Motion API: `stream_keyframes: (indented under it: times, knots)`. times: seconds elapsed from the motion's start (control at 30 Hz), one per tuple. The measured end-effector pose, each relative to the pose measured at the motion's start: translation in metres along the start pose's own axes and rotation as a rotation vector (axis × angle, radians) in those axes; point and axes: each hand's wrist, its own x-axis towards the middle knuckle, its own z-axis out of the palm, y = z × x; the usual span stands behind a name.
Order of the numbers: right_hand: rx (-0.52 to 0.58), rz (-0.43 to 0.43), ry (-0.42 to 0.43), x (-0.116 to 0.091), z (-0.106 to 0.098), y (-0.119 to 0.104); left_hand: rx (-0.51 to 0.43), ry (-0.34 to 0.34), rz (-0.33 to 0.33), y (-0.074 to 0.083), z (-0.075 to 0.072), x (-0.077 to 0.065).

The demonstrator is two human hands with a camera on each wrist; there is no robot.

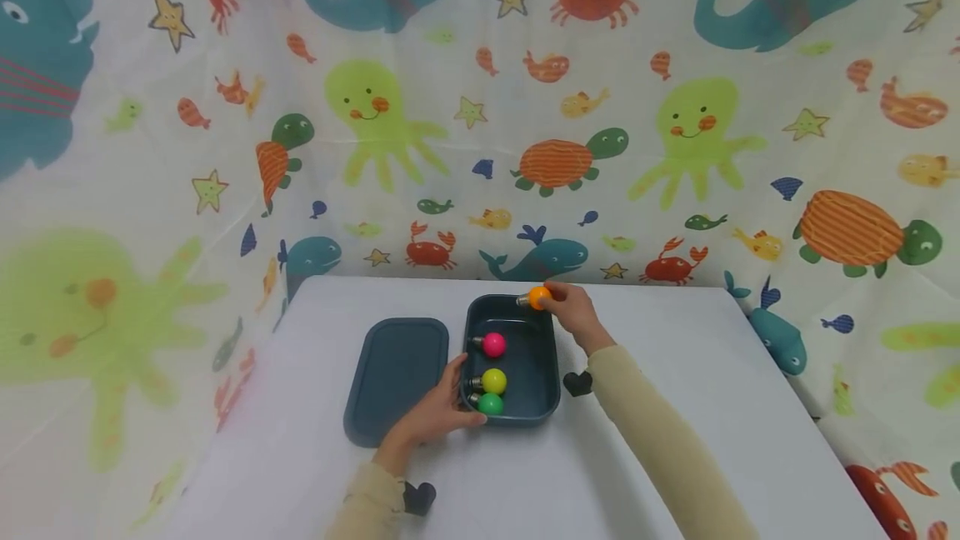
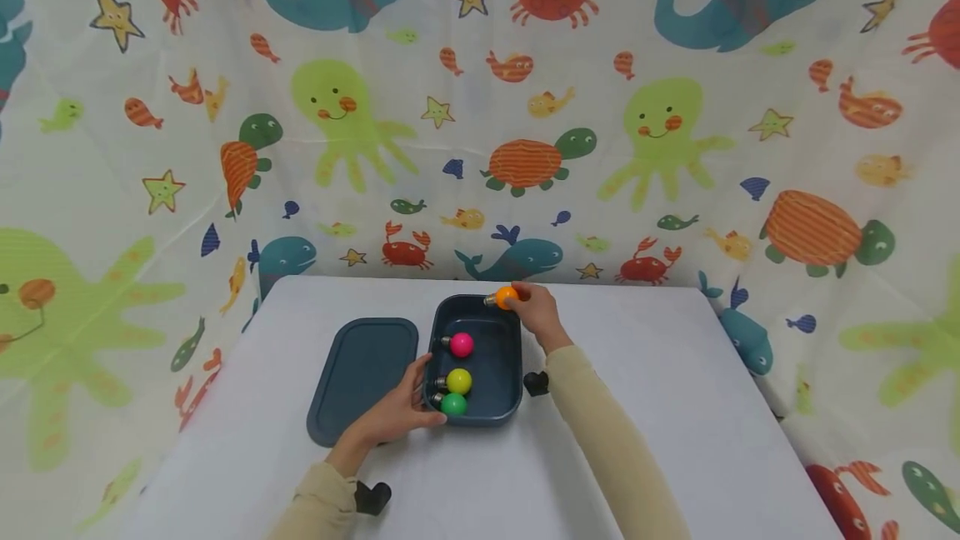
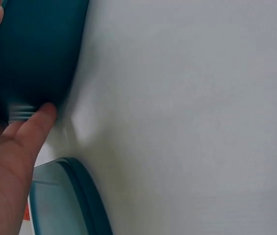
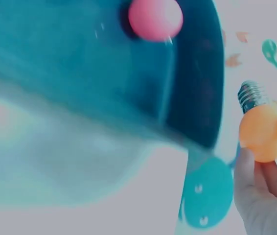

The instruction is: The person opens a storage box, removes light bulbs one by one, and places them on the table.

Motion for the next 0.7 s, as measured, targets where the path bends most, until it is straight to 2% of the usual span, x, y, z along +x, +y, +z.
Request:
stream_keyframes:
  times: [0.17, 0.4, 0.57, 0.7]
  knots:
    - [0.016, 0.029, 0.033, 0.0, -0.031, 0.015, 0.028, 0.004, 0.018, -0.001, -0.001, -0.001]
    - [-0.03, 0.111, 0.084, -0.005, -0.065, 0.053, 0.03, 0.005, 0.016, -0.002, -0.001, -0.001]
    - [-0.017, 0.186, 0.101, -0.006, -0.079, 0.077, 0.036, 0.007, 0.017, -0.002, 0.0, -0.001]
    - [-0.031, 0.225, 0.105, -0.007, -0.082, 0.09, 0.028, 0.002, 0.025, -0.003, 0.001, -0.001]
